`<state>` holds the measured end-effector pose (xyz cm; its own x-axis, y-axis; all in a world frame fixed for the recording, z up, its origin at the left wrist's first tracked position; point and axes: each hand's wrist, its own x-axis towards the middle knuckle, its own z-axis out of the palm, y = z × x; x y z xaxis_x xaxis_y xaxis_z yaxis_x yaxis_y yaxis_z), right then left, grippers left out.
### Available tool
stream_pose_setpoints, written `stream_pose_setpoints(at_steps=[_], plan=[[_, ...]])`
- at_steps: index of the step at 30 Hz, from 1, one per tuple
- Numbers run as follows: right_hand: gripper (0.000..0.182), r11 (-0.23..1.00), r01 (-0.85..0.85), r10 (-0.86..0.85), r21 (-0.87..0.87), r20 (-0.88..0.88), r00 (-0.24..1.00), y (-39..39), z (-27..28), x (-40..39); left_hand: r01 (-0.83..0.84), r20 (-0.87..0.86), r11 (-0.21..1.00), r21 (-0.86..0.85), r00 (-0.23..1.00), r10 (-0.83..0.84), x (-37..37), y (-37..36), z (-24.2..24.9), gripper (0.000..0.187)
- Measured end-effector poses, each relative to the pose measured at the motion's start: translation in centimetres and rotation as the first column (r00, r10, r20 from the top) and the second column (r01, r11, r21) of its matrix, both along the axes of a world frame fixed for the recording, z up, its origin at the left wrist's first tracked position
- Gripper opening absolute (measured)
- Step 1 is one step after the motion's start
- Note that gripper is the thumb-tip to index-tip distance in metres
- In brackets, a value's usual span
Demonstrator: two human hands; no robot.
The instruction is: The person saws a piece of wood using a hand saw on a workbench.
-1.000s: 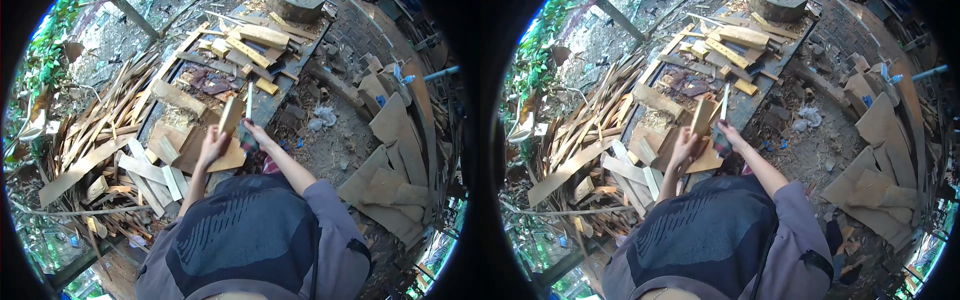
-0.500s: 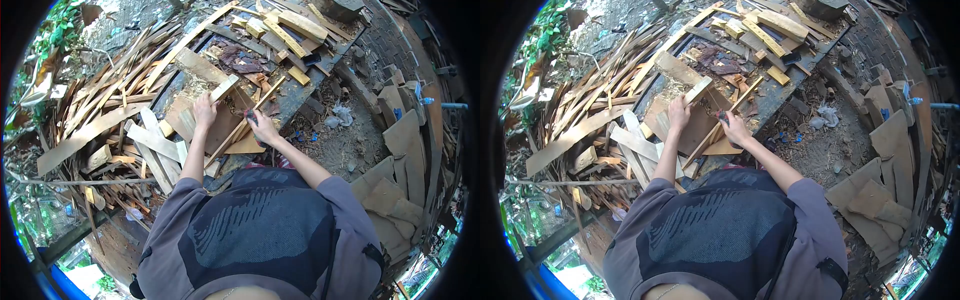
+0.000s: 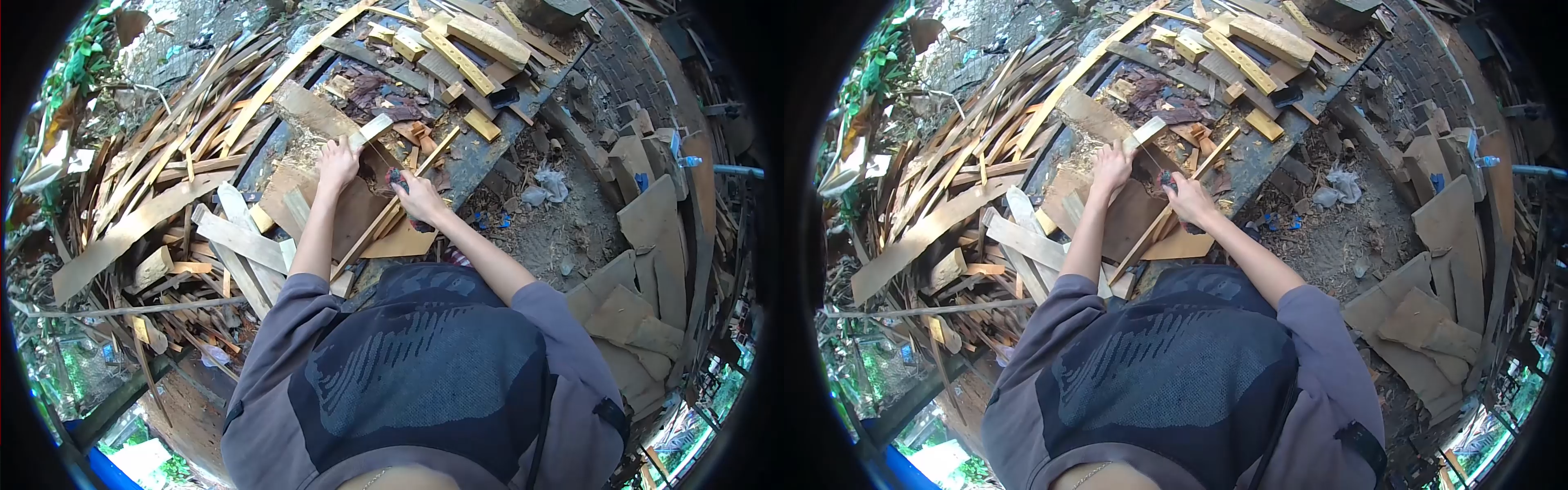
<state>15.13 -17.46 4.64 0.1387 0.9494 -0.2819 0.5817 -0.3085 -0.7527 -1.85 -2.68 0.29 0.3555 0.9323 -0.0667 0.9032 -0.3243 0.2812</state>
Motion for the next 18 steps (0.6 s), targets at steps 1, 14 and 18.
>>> stream_pose_setpoints(at_steps=[1,14,18], plan=[[0.037,1.0,0.007,-0.007,0.0,-0.004,1.0,-0.1,-0.1,0.0,0.001,-0.01,1.0,-0.003,1.0,-0.001,0.2,-0.1,0.2,0.047],[0.047,0.999,-0.023,0.016,-0.032,-0.207,0.978,-1.5,1.7,4.8,-0.06,-0.094,0.996,-0.06,0.994,0.054,0.9,-0.2,0.0,0.047],[0.049,1.0,-0.026,0.028,0.013,-0.238,0.971,-2.0,2.4,11.2,-0.163,-0.112,0.983,0.087,0.979,0.172,4.2,-1.1,2.1,0.041]])
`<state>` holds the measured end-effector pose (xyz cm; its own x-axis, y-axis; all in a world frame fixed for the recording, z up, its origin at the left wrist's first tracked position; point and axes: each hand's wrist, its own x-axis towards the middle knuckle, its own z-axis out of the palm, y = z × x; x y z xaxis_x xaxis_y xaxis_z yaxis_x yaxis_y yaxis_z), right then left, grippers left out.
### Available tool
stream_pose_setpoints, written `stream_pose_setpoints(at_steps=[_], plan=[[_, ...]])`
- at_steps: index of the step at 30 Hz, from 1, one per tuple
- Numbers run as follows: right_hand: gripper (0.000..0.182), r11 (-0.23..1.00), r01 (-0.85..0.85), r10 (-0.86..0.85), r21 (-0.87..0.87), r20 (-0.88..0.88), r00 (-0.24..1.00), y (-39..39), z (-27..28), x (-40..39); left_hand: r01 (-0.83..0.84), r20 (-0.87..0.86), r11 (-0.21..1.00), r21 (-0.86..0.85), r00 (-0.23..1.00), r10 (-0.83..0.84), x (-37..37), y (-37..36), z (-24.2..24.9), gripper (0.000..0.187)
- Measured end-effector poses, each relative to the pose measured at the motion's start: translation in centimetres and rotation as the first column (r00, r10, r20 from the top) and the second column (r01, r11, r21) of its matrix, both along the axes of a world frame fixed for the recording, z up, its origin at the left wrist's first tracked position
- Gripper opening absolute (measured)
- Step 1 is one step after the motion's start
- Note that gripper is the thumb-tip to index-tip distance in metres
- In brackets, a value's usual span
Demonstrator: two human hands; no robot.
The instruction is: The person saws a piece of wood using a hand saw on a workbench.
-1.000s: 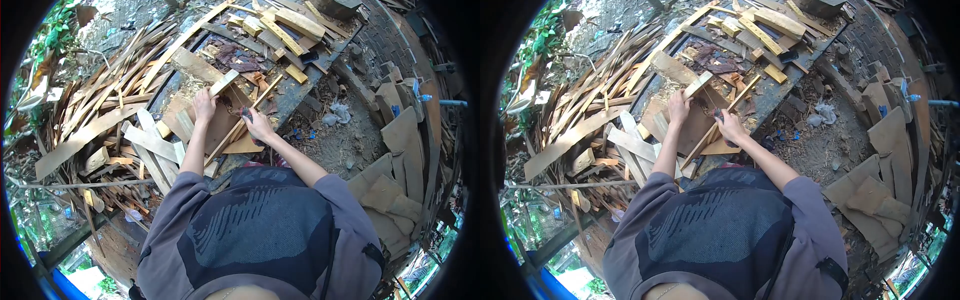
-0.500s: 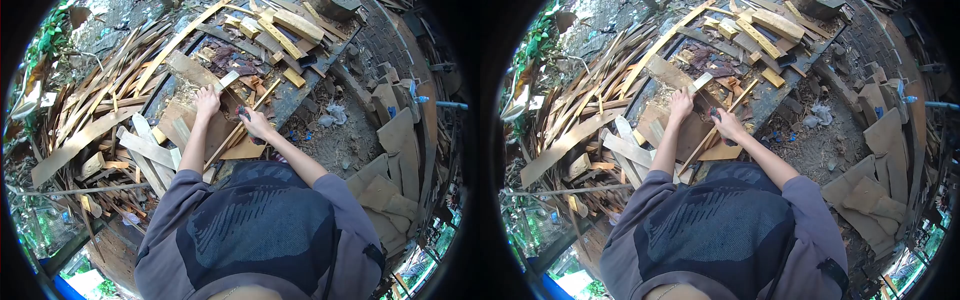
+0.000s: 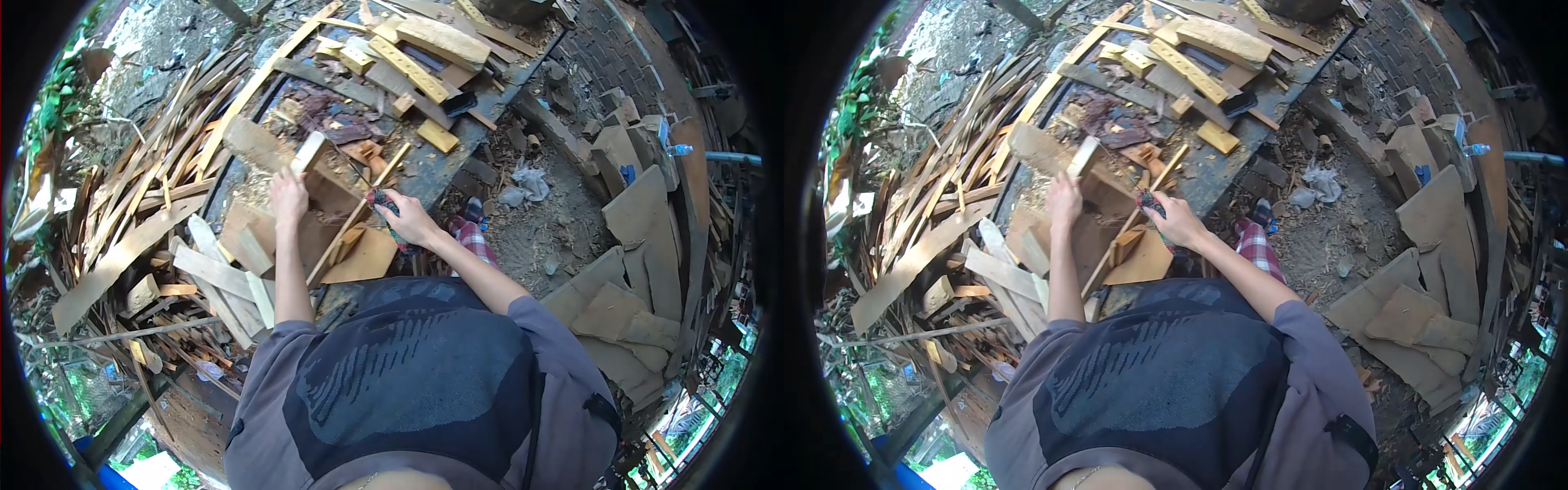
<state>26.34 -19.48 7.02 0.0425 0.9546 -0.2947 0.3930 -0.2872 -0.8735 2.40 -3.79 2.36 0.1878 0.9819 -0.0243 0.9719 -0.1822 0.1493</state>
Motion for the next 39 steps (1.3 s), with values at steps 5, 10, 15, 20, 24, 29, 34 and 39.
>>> stream_pose_setpoints(at_steps=[5,10,15,20,24,29,34,39], plan=[[0.046,0.986,0.059,-0.055,0.157,-0.029,0.998,0.4,-0.7,12.3,-0.061,0.055,0.982,0.181,0.997,0.052,11.0,0.4,3.4,0.038],[0.042,0.972,0.161,-0.144,0.169,-0.106,0.984,0.0,1.4,30.7,-0.035,0.272,0.981,0.189,0.962,-0.018,32.7,1.9,5.5,0.038],[0.042,0.882,0.407,-0.423,0.238,0.019,0.906,-1.3,5.4,48.3,0.18,0.287,0.957,0.226,0.927,-0.242,49.7,3.1,10.4,0.04],[0.034,0.762,0.583,-0.6,0.281,-0.029,0.799,1.2,7.1,60.3,0.138,0.263,0.961,0.238,0.944,-0.201,58.6,7.0,13.8,0.038],[0.033,0.764,0.596,-0.606,0.248,-0.044,0.794,6.2,4.6,65.6,0.14,0.24,0.954,0.266,0.949,-0.206,64.3,11.8,11.0,0.041],[0.032,0.869,0.45,-0.468,0.208,0.048,0.882,14.7,2.2,72.1,0.217,0.252,0.916,0.337,0.917,-0.31,76.4,21.3,5.0,0.037],[0.032,0.859,0.462,-0.492,0.222,0.107,0.864,24.8,1.9,78.3,0.32,0.277,0.911,0.259,0.879,-0.388,88.9,30.9,3.5,0.032],[0.034,0.884,0.447,-0.461,0.137,0.097,0.882,31.0,2.5,81.1,0.384,0.277,0.867,0.317,0.837,-0.472,94.1,34.7,1.2,0.026]])
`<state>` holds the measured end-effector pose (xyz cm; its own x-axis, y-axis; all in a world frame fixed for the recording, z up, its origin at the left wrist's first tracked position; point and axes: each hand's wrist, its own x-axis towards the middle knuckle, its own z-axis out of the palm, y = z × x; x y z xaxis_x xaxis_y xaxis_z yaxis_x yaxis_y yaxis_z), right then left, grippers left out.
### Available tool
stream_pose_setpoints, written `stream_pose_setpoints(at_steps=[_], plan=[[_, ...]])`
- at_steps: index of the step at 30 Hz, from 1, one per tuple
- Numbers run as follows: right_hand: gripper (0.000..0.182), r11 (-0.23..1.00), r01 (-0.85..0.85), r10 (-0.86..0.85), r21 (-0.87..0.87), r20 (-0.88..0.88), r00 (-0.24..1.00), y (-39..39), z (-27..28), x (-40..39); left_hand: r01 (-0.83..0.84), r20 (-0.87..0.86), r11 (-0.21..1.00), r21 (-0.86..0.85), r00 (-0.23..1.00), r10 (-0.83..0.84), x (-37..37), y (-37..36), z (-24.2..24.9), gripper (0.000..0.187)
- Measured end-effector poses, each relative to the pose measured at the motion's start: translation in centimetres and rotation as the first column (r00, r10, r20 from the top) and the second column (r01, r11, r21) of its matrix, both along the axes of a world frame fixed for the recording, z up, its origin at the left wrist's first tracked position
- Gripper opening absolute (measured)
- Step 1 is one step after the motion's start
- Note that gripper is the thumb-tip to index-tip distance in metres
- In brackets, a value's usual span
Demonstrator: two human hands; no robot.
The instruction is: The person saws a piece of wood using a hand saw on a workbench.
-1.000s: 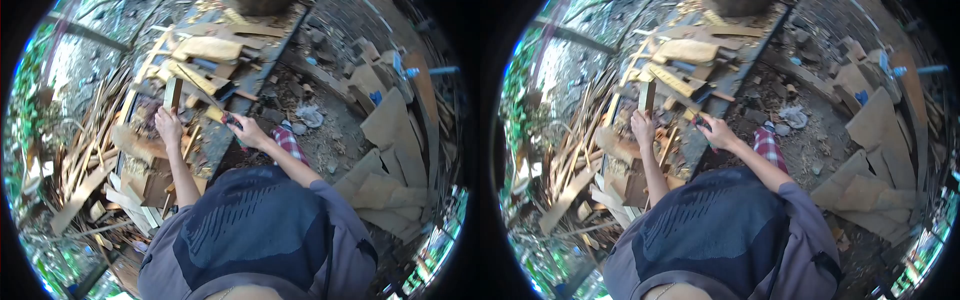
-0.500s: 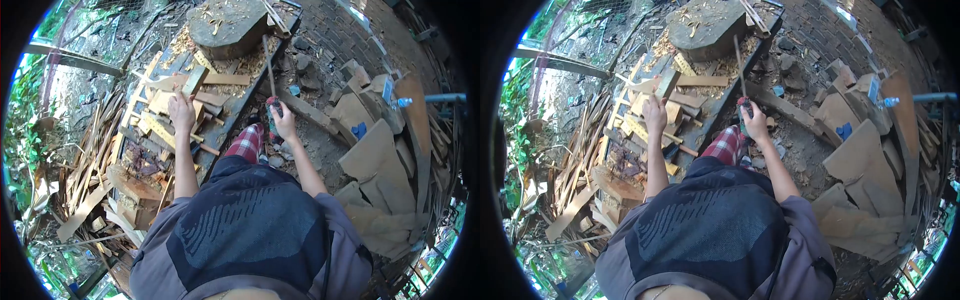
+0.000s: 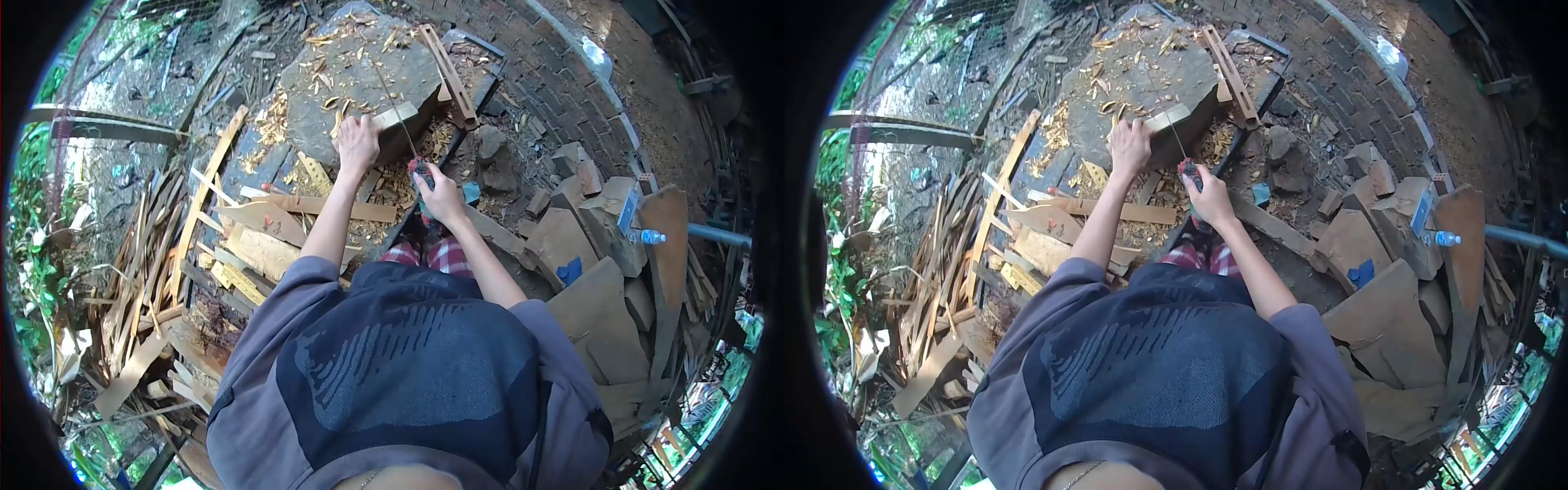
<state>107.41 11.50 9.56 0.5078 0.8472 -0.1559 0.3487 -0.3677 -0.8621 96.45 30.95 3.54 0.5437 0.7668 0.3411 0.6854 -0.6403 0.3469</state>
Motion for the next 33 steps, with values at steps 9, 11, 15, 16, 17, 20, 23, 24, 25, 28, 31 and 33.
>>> stream_pose_setpoints(at_steps=[9,11,15,16,17,20,23,24,25,28,31,33], plan=[[0.035,0.993,-0.088,0.086,-0.074,-0.027,0.996,1.4,-2.0,1.3,-0.412,0.006,0.887,-0.208,0.906,0.423,2.8,2.6,-1.4,0.024],[0.033,0.989,-0.102,0.102,-0.107,-0.007,0.995,1.6,-1.5,0.8,-0.507,-0.123,0.854,-0.117,0.861,0.494,3.9,2.7,-2.0,0.025],[0.032,0.991,-0.067,0.072,-0.118,0.044,0.996,1.7,-0.9,0.3,-0.623,-0.216,0.777,-0.085,0.773,0.596,5.1,2.6,-1.9,0.031],[0.032,0.987,-0.065,0.072,-0.145,0.043,0.997,1.5,-0.7,0.5,-0.612,-0.179,0.789,-0.06,0.784,0.595,5.0,2.5,-1.9,0.032],[0.032,0.983,-0.067,0.075,-0.171,0.038,0.996,1.3,-0.3,0.5,-0.61,-0.18,0.79,-0.057,0.785,0.593,5.1,2.4,-1.8,0.032],[0.032,0.974,-0.08,0.083,-0.214,0.005,0.997,0.5,0.7,0.4,-0.607,-0.182,0.793,-0.046,0.786,0.591,5.2,2.4,-1.3,0.03],[0.032,0.958,-0.055,0.052,-0.282,-0.019,0.998,1.6,1.5,0.3,-0.593,-0.189,0.804,-0.053,0.796,0.575,5.1,2.1,-0.9,0.027],[0.032,0.954,-0.056,0.058,-0.294,-0.003,0.998,2.4,1.3,0.3,-0.589,-0.191,0.806,-0.06,0.8,0.57,5.1,2.1,-1.0,0.025],[0.032,0.952,-0.061,0.069,-0.301,0.015,0.998,3.4,1.0,0.3,-0.584,-0.192,0.809,-0.068,0.804,0.563,5.0,2.0,-1.0,0.024],[0.031,0.945,-0.058,0.089,-0.322,0.083,0.993,5.5,0.3,0.0,-0.594,-0.192,0.803,-0.047,0.795,0.576,5.1,2.2,-1.4,0.023],[0.032,0.958,-0.039,0.057,-0.286,0.055,0.997,2.6,-0.1,-1.3,-0.605,-0.207,0.795,-0.038,0.784,0.586,5.1,2.2,-1.8,0.022],[0.03,0.935,-0.027,0.057,-0.353,0.074,0.996,1.6,1.9,-1.3,-0.606,-0.198,0.793,-0.062,0.786,0.585,5.1,2.4,-2.0,0.022]])
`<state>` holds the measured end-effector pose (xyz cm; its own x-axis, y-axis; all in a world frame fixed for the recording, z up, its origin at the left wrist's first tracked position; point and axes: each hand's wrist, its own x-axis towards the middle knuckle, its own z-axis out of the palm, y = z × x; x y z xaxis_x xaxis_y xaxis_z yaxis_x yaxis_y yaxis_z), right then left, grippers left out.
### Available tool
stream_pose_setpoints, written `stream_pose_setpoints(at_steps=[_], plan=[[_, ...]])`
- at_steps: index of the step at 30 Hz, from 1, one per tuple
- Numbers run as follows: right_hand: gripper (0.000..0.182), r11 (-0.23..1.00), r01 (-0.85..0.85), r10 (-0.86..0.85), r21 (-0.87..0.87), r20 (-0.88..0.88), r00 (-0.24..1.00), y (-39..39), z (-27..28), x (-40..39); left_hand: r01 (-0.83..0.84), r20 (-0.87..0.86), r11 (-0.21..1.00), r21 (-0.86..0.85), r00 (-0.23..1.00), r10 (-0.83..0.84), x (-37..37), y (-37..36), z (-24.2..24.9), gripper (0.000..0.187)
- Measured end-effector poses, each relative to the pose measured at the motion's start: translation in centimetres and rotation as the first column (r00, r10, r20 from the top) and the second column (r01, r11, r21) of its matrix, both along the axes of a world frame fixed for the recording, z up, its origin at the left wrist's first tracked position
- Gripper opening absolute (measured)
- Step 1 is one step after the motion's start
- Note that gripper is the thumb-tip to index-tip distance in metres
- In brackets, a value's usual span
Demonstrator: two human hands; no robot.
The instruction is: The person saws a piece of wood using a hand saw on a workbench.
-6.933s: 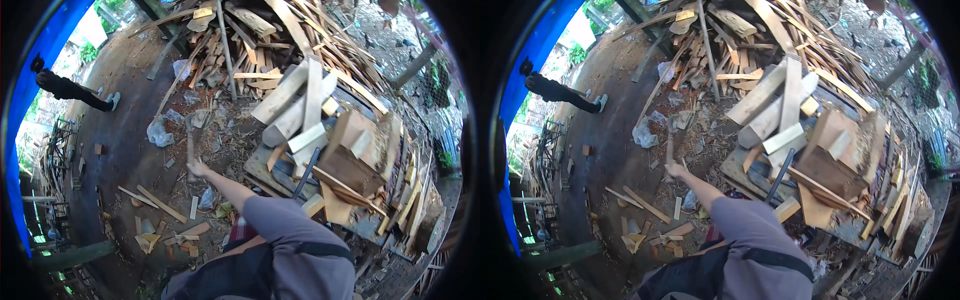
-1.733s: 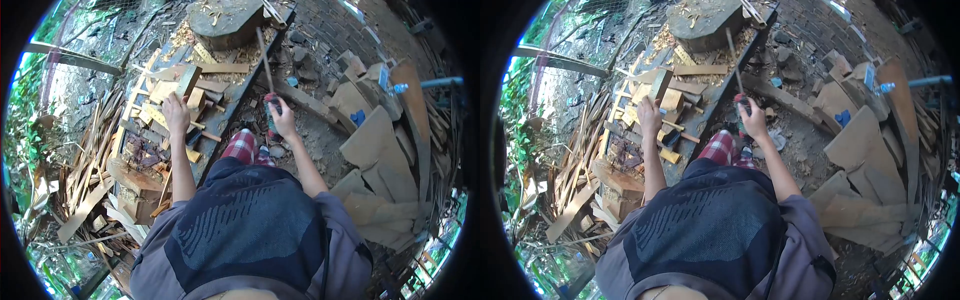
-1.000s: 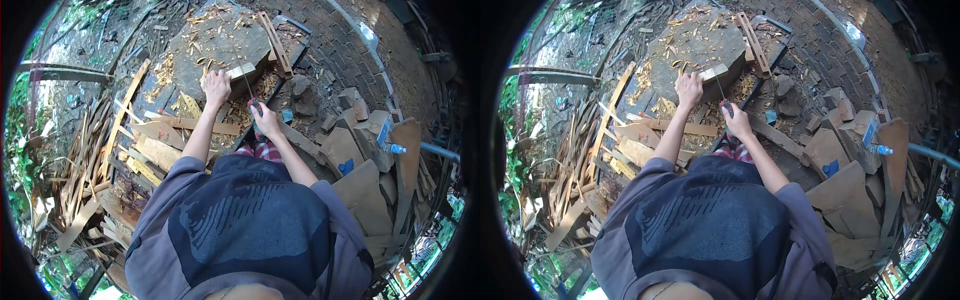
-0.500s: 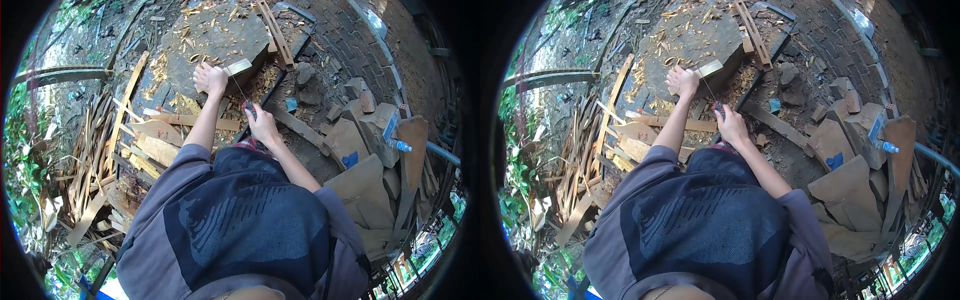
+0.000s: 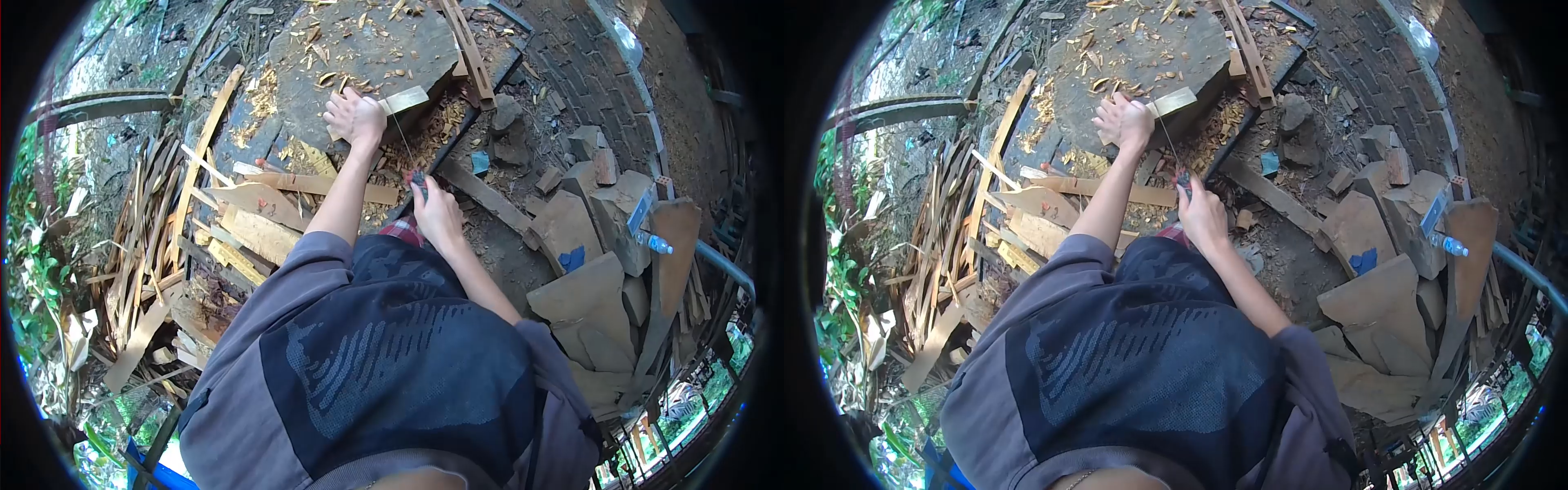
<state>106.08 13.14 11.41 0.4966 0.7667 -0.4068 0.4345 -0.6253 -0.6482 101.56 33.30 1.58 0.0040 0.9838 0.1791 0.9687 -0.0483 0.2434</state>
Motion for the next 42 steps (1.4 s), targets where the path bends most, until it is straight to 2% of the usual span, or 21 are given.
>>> stream_pose_setpoints(at_steps=[2,4,6,12,13,16,18,20,26,27,29,30,32,35,38,40,41,42], plan=[[0.03,1.0,-0.013,0.013,-0.027,0.0,1.0,-0.2,0.0,0.1,0.023,0.001,1.0,0.01,1.0,-0.023,-0.3,0.1,-0.3,0.022],[0.032,0.996,-0.064,0.068,-0.067,0.059,0.996,2.9,-0.1,1.0,0.04,0.006,0.999,0.022,0.999,-0.041,-0.2,-0.2,0.5,0.023],[0.033,0.998,-0.067,0.068,-0.02,0.058,0.996,5.5,-1.1,1.7,0.037,0.0,0.999,0.026,0.999,-0.037,-0.2,-0.3,0.4,0.023],[0.033,0.995,0.013,-0.013,-0.096,0.004,1.0,0.3,1.0,-0.2,0.018,0.018,1.0,0.011,1.0,-0.018,0.0,0.1,0.3,0.024],[0.031,0.995,0.026,-0.022,-0.099,0.038,0.999,-0.1,1.5,-0.3,0.02,0.034,1.0,0.019,0.999,-0.021,0.0,0.2,0.2,0.024],[0.031,0.998,-0.026,0.028,-0.055,0.044,0.999,1.8,0.4,1.0,0.048,0.009,0.998,0.032,0.999,-0.049,-0.4,-0.2,-0.2,0.025],[0.033,0.99,-0.095,0.106,-0.107,0.099,0.989,4.8,0.5,1.4,0.06,0.019,0.997,0.038,0.998,-0.06,-0.3,-0.2,0.5,0.024],[0.034,0.993,-0.091,0.1,-0.074,0.13,0.987,6.3,-0.7,1.6,0.05,0.037,0.998,0.034,0.998,-0.051,-0.3,-0.3,0.4,0.025],[0.031,0.992,-0.024,0.033,-0.124,0.068,0.997,-1.3,2.0,-0.5,0.052,0.046,0.996,0.068,0.997,-0.056,-0.2,0.1,-0.2,0.025],[0.031,0.997,-0.016,0.022,-0.081,0.074,0.997,-0.8,1.3,0.0,0.057,0.096,0.998,0.041,0.994,-0.061,-0.2,0.0,-0.2,0.025],[0.031,1.0,0.014,-0.012,-0.021,0.074,0.997,-0.1,-0.2,0.6,0.061,0.054,0.997,0.042,0.997,-0.063,-0.2,0.2,-0.1,0.025],[0.031,1.0,-0.001,0.002,-0.029,0.037,0.999,1.6,0.0,1.0,0.059,0.032,0.998,0.036,0.998,-0.06,-0.2,0.0,0.1,0.025],[0.031,0.999,-0.048,0.05,-0.026,0.076,0.996,4.9,-1.7,1.4,0.046,0.044,0.999,0.025,0.998,-0.047,-0.4,-0.3,0.4,0.025],[0.031,0.999,-0.036,0.037,-0.011,0.144,0.989,4.7,-2.0,0.9,0.032,0.036,0.999,0.044,0.999,-0.034,-0.1,0.1,0.1,0.025],[0.031,1.0,0.022,-0.021,-0.009,0.037,0.999,-0.6,-0.9,-0.5,0.038,0.038,0.998,0.053,0.998,-0.04,-0.1,0.1,-0.3,0.026],[0.031,0.998,-0.035,0.041,-0.051,0.118,0.992,-0.8,-0.4,-0.5,0.07,0.067,0.996,0.05,0.995,-0.073,-0.3,-0.2,-0.5,0.026],[0.031,0.995,-0.055,0.067,-0.083,0.151,0.986,-1.2,0.0,-0.6,0.062,0.01,0.984,0.169,0.998,-0.064,-0.3,0.2,-1.5,0.025],[0.034,0.99,-0.106,0.113,-0.093,0.078,0.991,0.1,0.7,-0.3,0.075,0.025,0.996,0.044,0.997,-0.076,-0.4,0.2,-0.4,0.026]])
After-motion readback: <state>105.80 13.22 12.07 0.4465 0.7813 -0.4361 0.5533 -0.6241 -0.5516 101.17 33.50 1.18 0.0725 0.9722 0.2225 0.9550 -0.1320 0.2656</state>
